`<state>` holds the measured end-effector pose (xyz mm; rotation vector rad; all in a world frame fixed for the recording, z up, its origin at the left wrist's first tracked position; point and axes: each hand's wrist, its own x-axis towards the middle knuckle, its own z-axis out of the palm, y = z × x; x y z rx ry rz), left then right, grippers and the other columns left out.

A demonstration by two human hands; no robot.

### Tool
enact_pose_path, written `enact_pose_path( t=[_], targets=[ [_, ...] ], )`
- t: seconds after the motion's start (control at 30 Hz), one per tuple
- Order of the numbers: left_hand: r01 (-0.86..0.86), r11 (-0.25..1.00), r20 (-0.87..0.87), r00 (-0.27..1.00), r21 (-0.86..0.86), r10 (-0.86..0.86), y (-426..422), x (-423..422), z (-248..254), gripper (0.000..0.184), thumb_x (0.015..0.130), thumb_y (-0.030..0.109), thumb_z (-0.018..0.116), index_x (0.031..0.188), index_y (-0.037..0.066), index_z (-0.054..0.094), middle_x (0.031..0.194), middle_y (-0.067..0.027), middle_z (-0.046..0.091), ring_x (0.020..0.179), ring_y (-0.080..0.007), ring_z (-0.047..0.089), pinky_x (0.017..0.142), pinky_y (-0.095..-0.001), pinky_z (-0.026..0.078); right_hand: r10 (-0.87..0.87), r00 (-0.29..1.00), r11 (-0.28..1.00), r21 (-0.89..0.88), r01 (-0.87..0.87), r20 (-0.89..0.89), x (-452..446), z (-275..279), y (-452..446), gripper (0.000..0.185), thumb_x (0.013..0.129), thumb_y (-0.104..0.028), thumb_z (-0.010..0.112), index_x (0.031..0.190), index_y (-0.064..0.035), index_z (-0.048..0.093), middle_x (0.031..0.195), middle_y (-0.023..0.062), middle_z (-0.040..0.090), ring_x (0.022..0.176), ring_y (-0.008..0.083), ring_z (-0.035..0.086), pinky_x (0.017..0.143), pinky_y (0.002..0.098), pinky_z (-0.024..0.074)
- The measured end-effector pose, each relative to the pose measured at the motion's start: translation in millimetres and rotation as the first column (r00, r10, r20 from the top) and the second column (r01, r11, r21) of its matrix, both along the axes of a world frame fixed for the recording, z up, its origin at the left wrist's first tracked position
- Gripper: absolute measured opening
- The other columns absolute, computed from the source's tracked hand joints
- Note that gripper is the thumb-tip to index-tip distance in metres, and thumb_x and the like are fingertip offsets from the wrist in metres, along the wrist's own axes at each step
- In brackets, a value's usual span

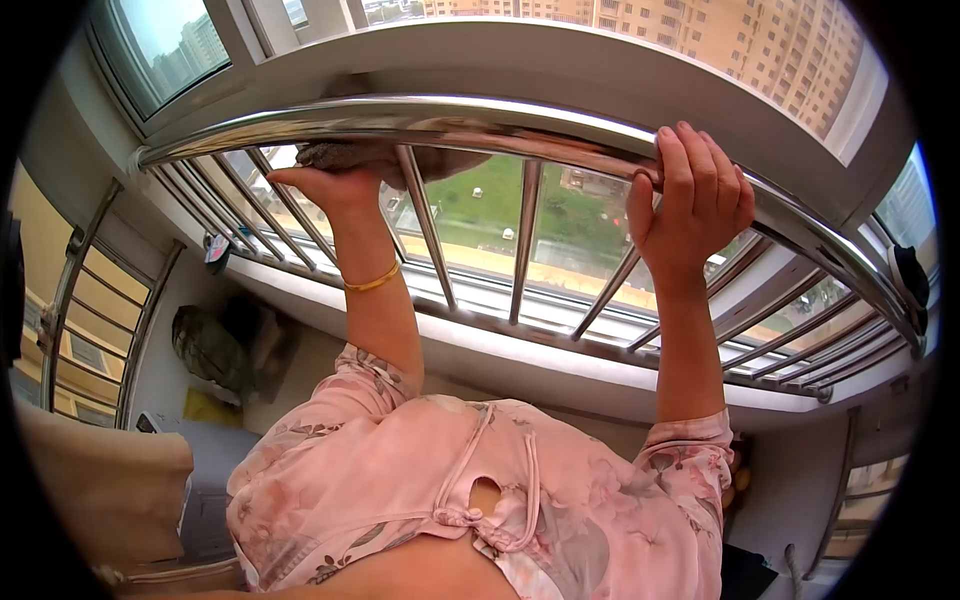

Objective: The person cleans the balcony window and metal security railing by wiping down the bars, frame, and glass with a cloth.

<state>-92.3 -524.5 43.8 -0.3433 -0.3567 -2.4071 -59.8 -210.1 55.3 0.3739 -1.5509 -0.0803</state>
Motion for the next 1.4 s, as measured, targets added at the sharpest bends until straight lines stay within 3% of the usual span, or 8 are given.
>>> enact_pose_path(
  t=[0.2, 0.43, 0.63, 0.7, 0.93, 1.13, 1.23, 1.4],
  targets=[
    [-0.178, 0.959, -0.067, 0.984, -0.222, 0.167, 24, -17, -1, 0.08, 0.08, 0.076, 0.025, 0.135, 0.018, 0.034, 0.132, -0.0094, 0.042, 0.118, -0.0261, 0.047, 0.101, -0.0417, 0.043, -0.015, 0.999, 1.0, -0.024, 0.014, -0.05, -4, 0, -1, 0.027, 0.092, -0.036, 0.041, 0.104, -0.019, 0.058, 0.104, -0.0039, 0.061, 0.1, 0.0144, 0.055, 0.09, 0.0343, 0.032],
    [-0.159, 0.823, 0.223, 0.919, -0.546, 0.326, 46, 15, -36, 0.059, 0.091, 0.05, 0.046, 0.133, 0.01, 0.034, 0.124, -0.0072, 0.046, 0.112, -0.0197, 0.047, 0.095, -0.0333, 0.041, 0.005, 0.998, 0.998, -0.055, -0.009, -0.065, -5, -3, -5, 0.028, 0.091, -0.035, 0.041, 0.103, -0.0174, 0.059, 0.103, -0.0028, 0.062, 0.1, 0.0156, 0.056, 0.09, 0.0351, 0.0312],
    [-0.481, 0.655, 0.027, 0.795, -0.582, 0.607, 104, 51, -42, 0.049, 0.096, 0.022, 0.049, 0.133, -0.004, 0.029, 0.122, -0.012, 0.046, 0.108, -0.0155, 0.045, 0.094, -0.0238, 0.035, 0.028, 0.999, 0.998, -0.054, -0.03, -0.034, -1, -3, -6, 0.026, 0.09, -0.033, 0.044, 0.103, -0.0166, 0.059, 0.104, -0.002, 0.062, 0.101, 0.0157, 0.055, 0.092, 0.0352, 0.0306],
    [-0.329, 0.841, 0.29, 0.832, -0.43, 0.473, 107, 72, -38, 0.046, 0.095, 0.023, 0.052, 0.128, -0.004, 0.038, 0.123, -0.0125, 0.047, 0.11, -0.0153, 0.044, 0.095, -0.0253, 0.034, 0.026, 0.999, 0.998, -0.051, -0.028, -0.024, 0, -1, -4, 0.026, 0.09, -0.033, 0.045, 0.104, -0.0165, 0.059, 0.104, -0.0017, 0.062, 0.102, 0.0156, 0.055, 0.092, 0.0352, 0.0303],
    [0.388, 0.916, 0.01, 0.921, -0.1, -0.389, 111, 65, -13, 0.056, 0.094, 0.049, 0.038, 0.129, 0.005, 0.04, 0.129, -0.0124, 0.045, 0.117, -0.0288, 0.044, 0.104, -0.0471, 0.031, 0.048, 0.999, 0.997, -0.058, -0.048, -0.011, 1, -3, -1, 0.025, 0.088, -0.032, 0.049, 0.104, -0.0165, 0.061, 0.105, -0.0011, 0.061, 0.102, 0.016, 0.055, 0.093, 0.0344, 0.0298],
    [0.333, 0.925, 0.105, 0.942, -0.182, -0.318, 145, 19, -8, 0.084, 0.075, 0.077, 0.039, 0.126, 0.011, 0.04, 0.119, -0.0032, 0.048, 0.112, -0.0153, 0.044, 0.095, -0.0339, 0.04, 0.03, 0.997, 0.997, -0.069, -0.035, -0.065, -7, -5, -1, 0.026, 0.088, -0.034, 0.046, 0.103, -0.0176, 0.06, 0.103, -0.002, 0.061, 0.101, 0.0149, 0.054, 0.092, 0.035, 0.0286],
    [0.309, 0.802, 0.162, 0.951, -0.511, -0.263, 137, 1, -37, 0.075, 0.078, 0.071, 0.048, 0.118, 0.008, 0.048, 0.102, -0.0015, 0.054, 0.093, -0.0092, 0.05, 0.08, -0.0264, 0.044, 0.014, 0.996, 0.998, -0.067, -0.02, -0.087, -7, -5, -1, 0.026, 0.088, -0.034, 0.045, 0.102, -0.0179, 0.06, 0.102, -0.0025, 0.06, 0.101, 0.0142, 0.054, 0.091, 0.0351, 0.0286],
    [0.208, 0.192, 0.212, 0.977, -0.959, 0.004, 100, 4, -70, 0.048, 0.085, 0.055, 0.055, 0.084, 0.007, 0.057, 0.07, 0.002, 0.049, 0.067, -0.0073, 0.043, 0.058, -0.0247, 0.036, 0.025, 0.997, 0.998, -0.047, -0.029, -0.072, -8, -5, 1, 0.026, 0.088, -0.034, 0.047, 0.103, -0.0176, 0.06, 0.102, -0.0023, 0.06, 0.102, 0.0146, 0.053, 0.091, 0.0353, 0.0285]
  ],
)
